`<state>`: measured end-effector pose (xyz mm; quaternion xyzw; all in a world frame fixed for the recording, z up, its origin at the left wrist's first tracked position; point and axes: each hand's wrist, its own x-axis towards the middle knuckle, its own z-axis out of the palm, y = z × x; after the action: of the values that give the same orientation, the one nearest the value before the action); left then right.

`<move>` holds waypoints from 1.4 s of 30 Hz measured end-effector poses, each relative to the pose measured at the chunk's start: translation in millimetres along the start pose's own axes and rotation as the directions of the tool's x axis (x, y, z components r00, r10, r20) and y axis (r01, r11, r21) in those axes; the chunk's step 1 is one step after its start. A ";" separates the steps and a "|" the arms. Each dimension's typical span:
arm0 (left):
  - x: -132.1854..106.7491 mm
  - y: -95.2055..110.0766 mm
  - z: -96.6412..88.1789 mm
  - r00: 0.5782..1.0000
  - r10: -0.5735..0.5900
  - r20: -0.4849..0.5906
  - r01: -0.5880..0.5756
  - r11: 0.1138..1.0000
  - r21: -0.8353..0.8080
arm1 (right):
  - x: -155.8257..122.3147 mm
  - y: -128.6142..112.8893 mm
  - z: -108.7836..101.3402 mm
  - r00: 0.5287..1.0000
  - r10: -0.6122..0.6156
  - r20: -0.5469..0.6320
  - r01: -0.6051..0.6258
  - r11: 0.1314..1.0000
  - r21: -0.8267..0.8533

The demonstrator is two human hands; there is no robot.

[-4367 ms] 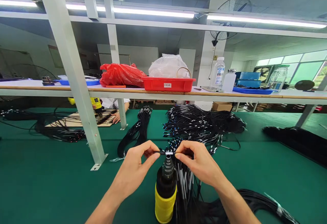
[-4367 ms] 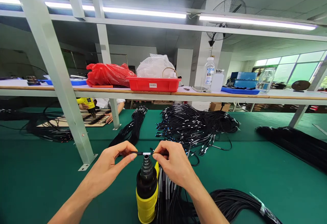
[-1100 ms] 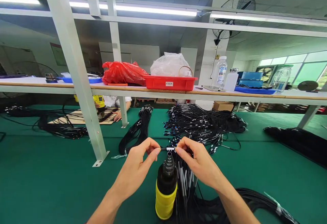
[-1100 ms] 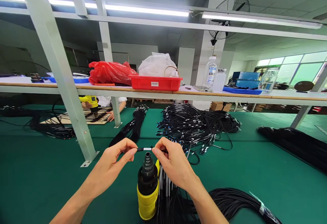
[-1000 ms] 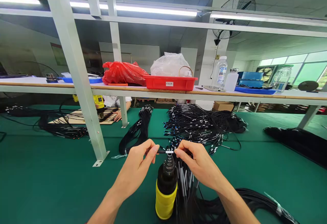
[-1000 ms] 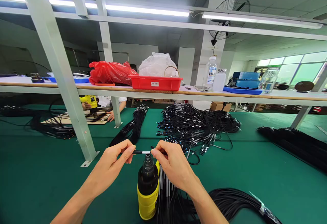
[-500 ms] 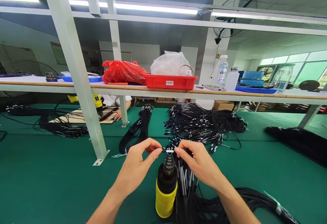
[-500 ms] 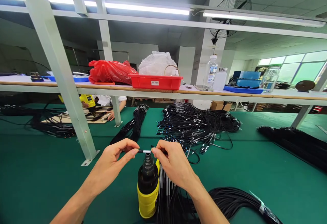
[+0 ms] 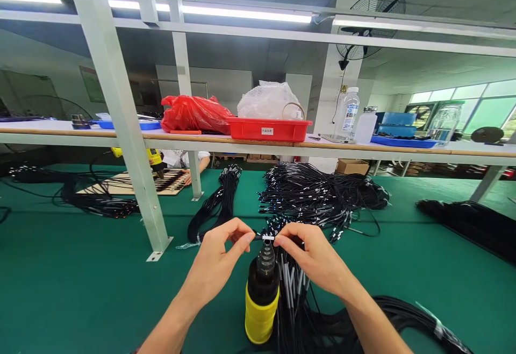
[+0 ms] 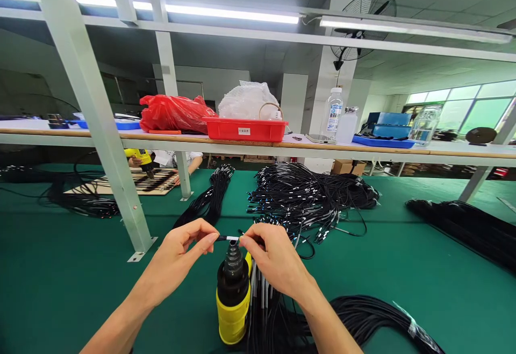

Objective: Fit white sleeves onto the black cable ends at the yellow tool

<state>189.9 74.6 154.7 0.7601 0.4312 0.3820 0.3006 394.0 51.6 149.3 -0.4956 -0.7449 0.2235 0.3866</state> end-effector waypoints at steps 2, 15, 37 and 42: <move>0.1 -1.3 0.6 1.000 0.008 -0.023 -0.009 0.999 -0.034 | -0.4 -0.1 -1.0 1.000 -0.019 0.016 0.019 1.000 -0.023; 3.9 -5.1 4.0 0.997 0.023 -0.071 -0.026 0.999 -0.046 | 1.6 0.3 -4.5 0.998 -0.036 -0.045 0.036 0.999 0.004; -7.7 -1.0 2.7 0.996 0.043 -0.079 -0.048 0.997 -0.054 | -6.0 -10.0 -1.8 0.997 -0.037 -0.061 0.039 0.999 0.026; -12.4 -3.2 -4.6 0.994 -0.032 -0.109 0.025 0.998 -0.066 | 0.3 8.4 -6.0 0.993 0.026 -0.117 -0.025 1.000 0.010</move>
<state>180.5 65.7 150.5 0.7216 0.4454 0.4328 0.3061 403.5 55.0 146.9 -0.5156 -0.7136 0.2020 0.4291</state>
